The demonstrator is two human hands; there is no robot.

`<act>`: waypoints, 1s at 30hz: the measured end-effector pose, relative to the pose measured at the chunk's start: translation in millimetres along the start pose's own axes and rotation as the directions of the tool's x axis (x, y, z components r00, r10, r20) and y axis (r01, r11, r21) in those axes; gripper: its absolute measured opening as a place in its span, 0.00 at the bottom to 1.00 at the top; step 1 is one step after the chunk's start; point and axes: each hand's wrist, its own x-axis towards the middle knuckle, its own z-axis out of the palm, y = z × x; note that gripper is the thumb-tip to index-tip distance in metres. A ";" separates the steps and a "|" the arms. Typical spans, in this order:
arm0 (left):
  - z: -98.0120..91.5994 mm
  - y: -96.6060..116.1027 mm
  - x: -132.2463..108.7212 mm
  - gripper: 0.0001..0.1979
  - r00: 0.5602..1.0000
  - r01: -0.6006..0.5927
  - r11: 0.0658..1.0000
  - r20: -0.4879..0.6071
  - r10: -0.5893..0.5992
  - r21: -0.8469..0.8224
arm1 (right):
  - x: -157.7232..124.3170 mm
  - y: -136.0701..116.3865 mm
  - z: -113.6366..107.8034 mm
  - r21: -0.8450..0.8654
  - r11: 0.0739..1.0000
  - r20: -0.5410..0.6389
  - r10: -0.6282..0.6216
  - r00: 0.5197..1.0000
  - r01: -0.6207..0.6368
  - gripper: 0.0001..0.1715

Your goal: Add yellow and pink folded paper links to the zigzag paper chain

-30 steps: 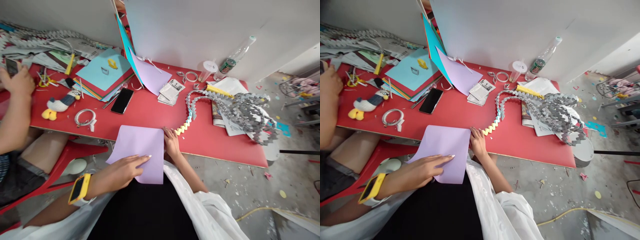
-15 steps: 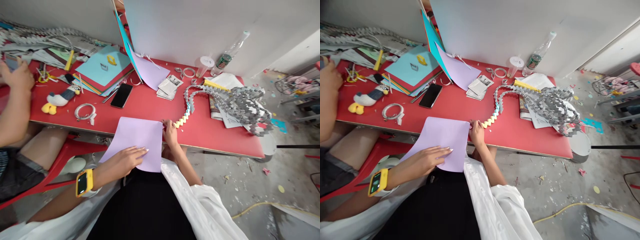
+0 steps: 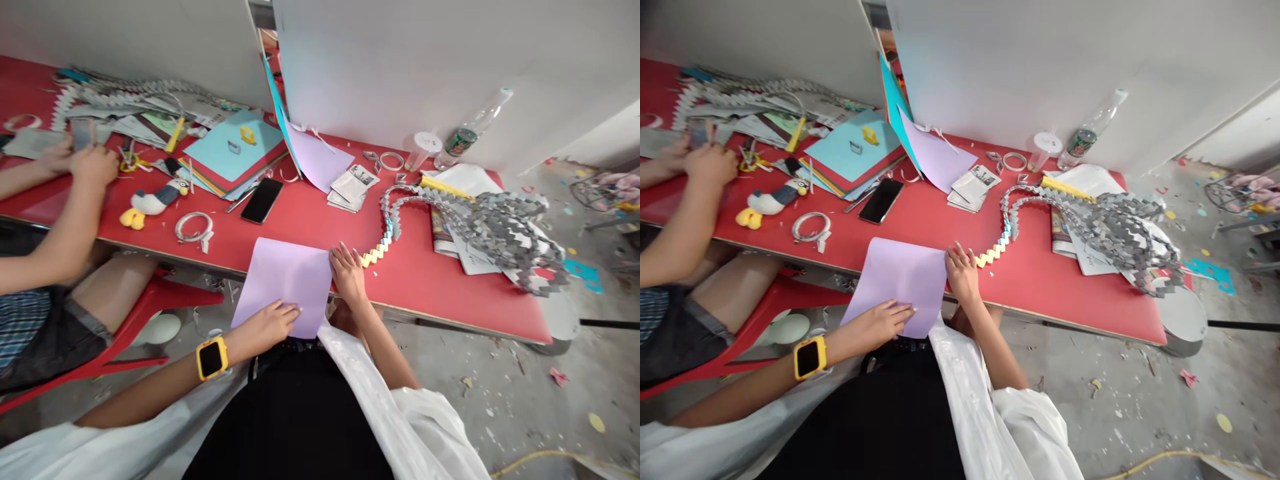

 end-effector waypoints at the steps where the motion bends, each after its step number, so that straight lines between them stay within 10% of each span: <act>1: -7.2 -2.5 1.5 0.08 1.000 0.001 0.999 0.012 0.000 -0.032 | -0.1 1.0 0.7 -0.009 1.000 0.001 -0.013 1.000 0.013 0.22; 7: -55.6 -34.1 59.7 0.24 0.954 0.186 0.981 -0.229 -0.193 -0.052 | -3.8 -0.8 -1.2 -0.068 0.996 0.016 -0.055 0.998 0.056 0.24; 13: -19.3 -72.5 121.2 0.31 0.931 0.288 0.951 -0.198 -0.305 -0.113 | -9.8 -4.8 -5.2 -0.122 0.989 0.086 -0.072 0.994 0.083 0.27; 30: -4.1 -128.8 66.9 0.32 0.900 0.372 0.920 -0.195 -0.390 -0.124 | -11.0 -4.5 -15.1 -0.030 0.997 0.100 -0.072 0.992 0.076 0.38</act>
